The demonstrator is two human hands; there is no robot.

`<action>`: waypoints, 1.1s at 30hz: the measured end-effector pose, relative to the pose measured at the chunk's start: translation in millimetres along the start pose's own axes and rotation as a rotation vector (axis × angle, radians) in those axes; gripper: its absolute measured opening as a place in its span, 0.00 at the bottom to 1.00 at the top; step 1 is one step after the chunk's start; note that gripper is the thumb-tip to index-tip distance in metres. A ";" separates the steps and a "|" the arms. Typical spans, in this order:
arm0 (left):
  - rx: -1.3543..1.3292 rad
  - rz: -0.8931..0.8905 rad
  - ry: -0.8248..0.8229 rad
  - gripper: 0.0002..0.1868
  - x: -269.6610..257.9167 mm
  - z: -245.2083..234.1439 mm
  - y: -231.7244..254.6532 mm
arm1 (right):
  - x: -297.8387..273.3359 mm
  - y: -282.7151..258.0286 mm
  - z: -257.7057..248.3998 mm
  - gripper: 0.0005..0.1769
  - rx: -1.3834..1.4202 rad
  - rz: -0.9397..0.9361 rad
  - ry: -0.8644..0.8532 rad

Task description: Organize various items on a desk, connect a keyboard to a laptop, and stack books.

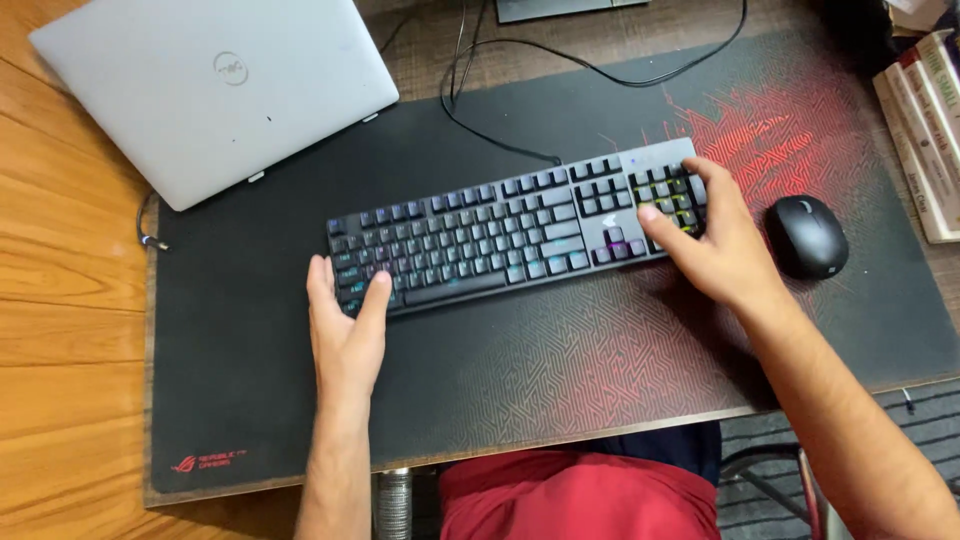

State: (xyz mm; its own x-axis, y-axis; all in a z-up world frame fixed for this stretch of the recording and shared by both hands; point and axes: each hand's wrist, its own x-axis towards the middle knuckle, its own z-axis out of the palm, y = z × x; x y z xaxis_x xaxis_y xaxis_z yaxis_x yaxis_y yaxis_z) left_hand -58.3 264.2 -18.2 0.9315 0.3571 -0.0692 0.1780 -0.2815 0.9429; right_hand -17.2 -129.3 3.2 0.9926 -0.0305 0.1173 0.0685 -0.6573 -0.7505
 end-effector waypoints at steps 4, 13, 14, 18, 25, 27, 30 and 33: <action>-0.024 -0.051 -0.020 0.49 -23.2 -11.1 -0.1 | -22.5 -7.2 -5.3 0.44 -0.053 0.026 -0.018; -0.030 -0.075 -0.009 0.46 -57.2 -22.9 7.1 | -59.3 -14.4 -7.6 0.43 -0.084 0.011 0.012; -0.030 -0.078 -0.010 0.46 -58.2 -24.3 5.3 | -59.4 -14.1 -6.2 0.43 -0.084 0.012 0.010; -0.020 -0.078 0.006 0.44 -61.1 -24.2 4.7 | -59.6 -17.6 -1.7 0.43 -0.135 -0.017 0.041; 0.234 -0.019 0.066 0.45 -63.1 -21.4 -5.9 | -65.3 -3.4 7.5 0.42 -0.188 -0.087 0.115; 0.249 -0.020 0.049 0.44 -55.8 -25.4 -2.0 | -65.6 -0.9 6.7 0.43 -0.159 -0.065 0.110; 0.279 0.016 0.031 0.36 -34.8 -35.2 4.5 | -62.9 -5.0 6.2 0.43 -0.176 -0.056 0.124; 0.368 0.075 0.029 0.24 -2.2 -46.4 19.5 | -56.4 -26.8 8.3 0.45 -0.282 -0.131 0.153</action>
State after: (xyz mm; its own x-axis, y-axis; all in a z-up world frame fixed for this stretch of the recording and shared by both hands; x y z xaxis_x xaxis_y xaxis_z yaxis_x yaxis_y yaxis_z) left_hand -71.6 299.2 15.5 0.9379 0.3468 0.0094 0.2169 -0.6074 0.7642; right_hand -74.2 -103.8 11.2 0.9493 -0.0301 0.3130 0.1433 -0.8446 -0.5158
